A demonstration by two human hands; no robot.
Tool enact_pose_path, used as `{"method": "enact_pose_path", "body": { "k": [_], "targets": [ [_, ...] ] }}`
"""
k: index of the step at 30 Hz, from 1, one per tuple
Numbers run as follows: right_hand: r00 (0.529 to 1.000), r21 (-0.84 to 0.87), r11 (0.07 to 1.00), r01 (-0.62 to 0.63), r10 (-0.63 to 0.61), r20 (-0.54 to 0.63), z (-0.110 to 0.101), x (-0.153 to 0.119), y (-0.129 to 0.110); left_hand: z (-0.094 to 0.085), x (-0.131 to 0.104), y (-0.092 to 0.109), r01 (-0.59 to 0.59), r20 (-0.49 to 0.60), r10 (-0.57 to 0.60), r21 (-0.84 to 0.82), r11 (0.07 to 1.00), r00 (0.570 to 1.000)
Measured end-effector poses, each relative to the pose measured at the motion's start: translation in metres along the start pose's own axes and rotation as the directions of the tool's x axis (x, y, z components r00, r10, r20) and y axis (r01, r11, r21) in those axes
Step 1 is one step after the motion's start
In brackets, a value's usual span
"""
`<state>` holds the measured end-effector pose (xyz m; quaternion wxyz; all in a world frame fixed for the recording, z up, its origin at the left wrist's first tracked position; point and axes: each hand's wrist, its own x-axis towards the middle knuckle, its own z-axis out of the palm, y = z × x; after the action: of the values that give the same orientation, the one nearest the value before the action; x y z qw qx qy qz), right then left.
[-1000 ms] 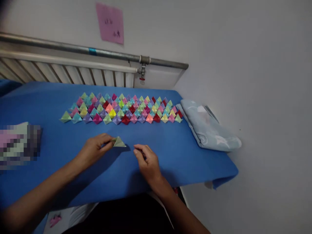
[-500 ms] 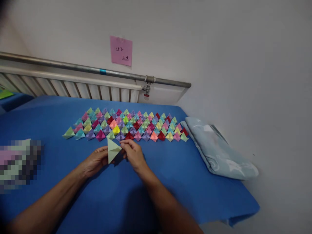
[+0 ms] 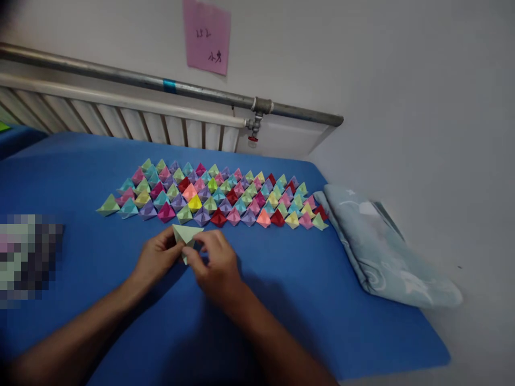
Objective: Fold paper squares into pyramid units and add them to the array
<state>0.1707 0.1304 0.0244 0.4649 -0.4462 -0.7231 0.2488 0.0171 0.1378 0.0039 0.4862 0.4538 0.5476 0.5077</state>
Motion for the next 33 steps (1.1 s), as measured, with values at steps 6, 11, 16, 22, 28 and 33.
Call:
{"method": "enact_pose_path", "body": {
  "k": [6,11,16,22,28,33],
  "targets": [
    [0.973,-0.288,0.93,0.227,-0.23,0.024,0.007,-0.004,-0.002,0.004,-0.015,0.0,-0.094,-0.014,0.102,0.275,0.957,0.995],
    [0.973,-0.407,0.884,0.23,-0.216,0.081,0.006,-0.003,0.001,0.005,-0.022,0.005,-0.111,-0.017,0.119,0.257,0.96,0.993],
    [0.979,-0.421,0.884,0.202,-0.17,0.111,0.008,-0.004,0.005,0.004,-0.025,0.006,-0.14,-0.048,0.152,0.2,0.97,0.987],
    [0.98,-0.309,0.93,0.197,-0.187,0.061,0.007,-0.006,0.01,0.003,-0.024,0.009,-0.143,-0.063,0.143,0.001,0.99,0.988],
    [0.999,0.02,0.999,0.043,-0.043,-0.007,0.01,-0.007,0.011,0.002,-0.025,0.017,-0.084,-0.022,0.081,-0.206,0.975,0.996],
    [0.983,0.275,0.945,-0.177,0.181,0.01,0.012,-0.007,0.01,-0.005,-0.025,0.018,-0.006,0.059,0.023,-0.269,0.963,0.998]
  ]
}}
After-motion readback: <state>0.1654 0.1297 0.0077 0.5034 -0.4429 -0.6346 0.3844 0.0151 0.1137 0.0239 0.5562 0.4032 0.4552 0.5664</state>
